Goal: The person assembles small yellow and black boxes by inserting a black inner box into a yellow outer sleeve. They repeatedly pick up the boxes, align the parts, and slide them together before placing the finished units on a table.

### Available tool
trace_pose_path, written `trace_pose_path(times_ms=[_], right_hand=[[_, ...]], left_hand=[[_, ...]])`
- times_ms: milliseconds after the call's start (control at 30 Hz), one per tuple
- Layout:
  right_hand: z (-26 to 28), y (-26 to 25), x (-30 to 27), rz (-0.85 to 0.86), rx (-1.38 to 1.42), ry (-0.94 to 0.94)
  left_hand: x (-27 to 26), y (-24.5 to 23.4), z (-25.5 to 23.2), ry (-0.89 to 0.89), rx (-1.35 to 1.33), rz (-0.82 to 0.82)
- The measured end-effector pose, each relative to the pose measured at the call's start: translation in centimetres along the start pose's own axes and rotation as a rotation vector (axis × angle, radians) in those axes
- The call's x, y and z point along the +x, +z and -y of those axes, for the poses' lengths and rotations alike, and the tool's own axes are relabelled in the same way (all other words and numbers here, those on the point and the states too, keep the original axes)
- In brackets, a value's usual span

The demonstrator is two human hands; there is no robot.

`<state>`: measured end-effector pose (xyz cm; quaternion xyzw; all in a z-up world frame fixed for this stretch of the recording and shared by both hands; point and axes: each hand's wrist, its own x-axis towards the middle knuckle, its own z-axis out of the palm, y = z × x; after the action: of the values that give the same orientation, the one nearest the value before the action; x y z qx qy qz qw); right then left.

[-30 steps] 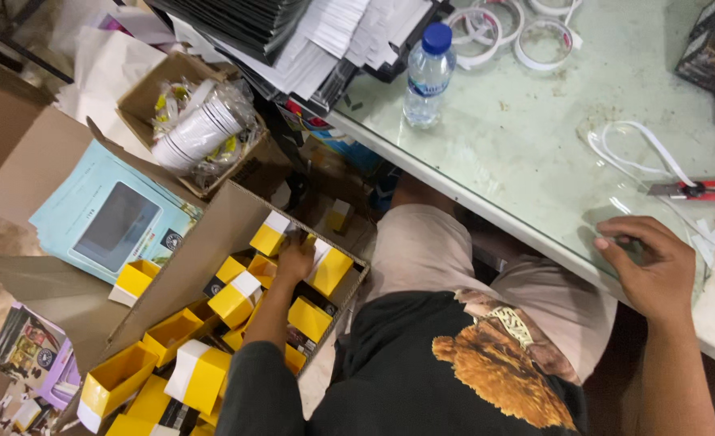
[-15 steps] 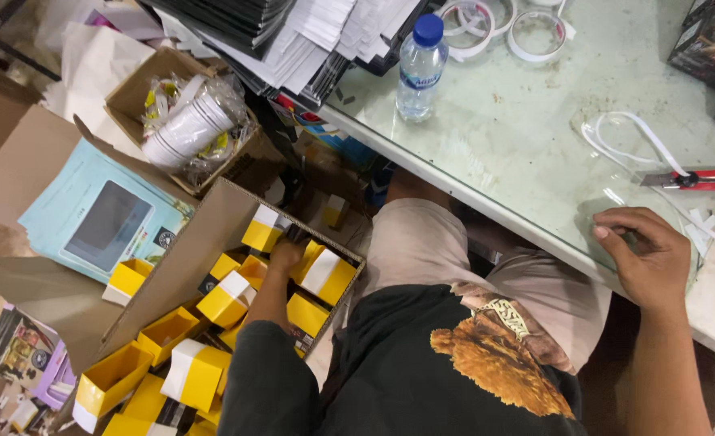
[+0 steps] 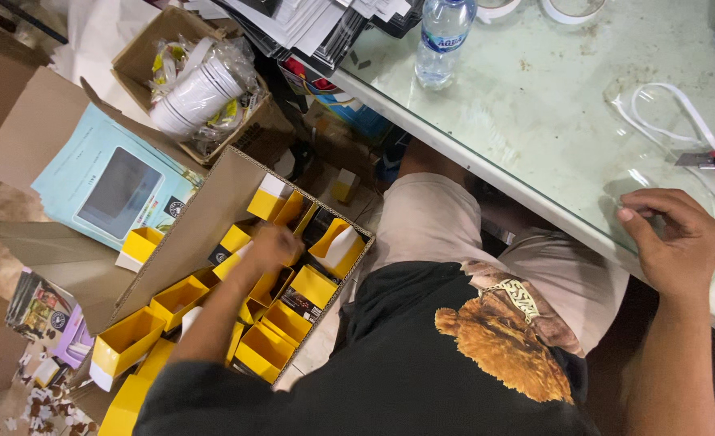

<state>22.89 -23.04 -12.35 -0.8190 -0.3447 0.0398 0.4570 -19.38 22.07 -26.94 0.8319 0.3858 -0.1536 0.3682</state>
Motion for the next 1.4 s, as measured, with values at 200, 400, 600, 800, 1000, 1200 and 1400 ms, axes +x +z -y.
trace_pose_path(times_ms=[200, 400, 600, 800, 1000, 1200, 1400], right_hand=[[-0.2, -0.1, 0.3, -0.002, -0.039, -0.075], [1.0, -0.3, 0.2, -0.031, -0.023, -0.017], [1.4, 0.5, 0.1, -0.103, -0.016, -0.011], [10.0, 6.4, 0.0, 0.221, 0.297, -0.030], [15.1, 6.4, 3.1, 0.448, 0.419, -0.091], [13.5, 5.3, 6.0, 0.031, 0.353, -0.009], [13.3, 3.2, 17.6, 0.274, 0.117, -0.164]], left_hand=[[-2.4, 7.2, 0.0, -0.004, 0.518, 0.294], [-5.6, 0.8, -2.8, -0.152, 0.383, 0.380], [-9.7, -11.0, -9.2, -0.042, -0.135, 0.219], [-11.1, -12.7, -21.0, 0.358, -0.193, 0.211], [-8.2, -9.2, -30.9, 0.826, -0.371, 0.172], [-5.4, -2.1, -33.6, 0.776, -1.243, 0.204], [-2.3, 3.2, -30.9, 0.060, -1.542, 0.014]])
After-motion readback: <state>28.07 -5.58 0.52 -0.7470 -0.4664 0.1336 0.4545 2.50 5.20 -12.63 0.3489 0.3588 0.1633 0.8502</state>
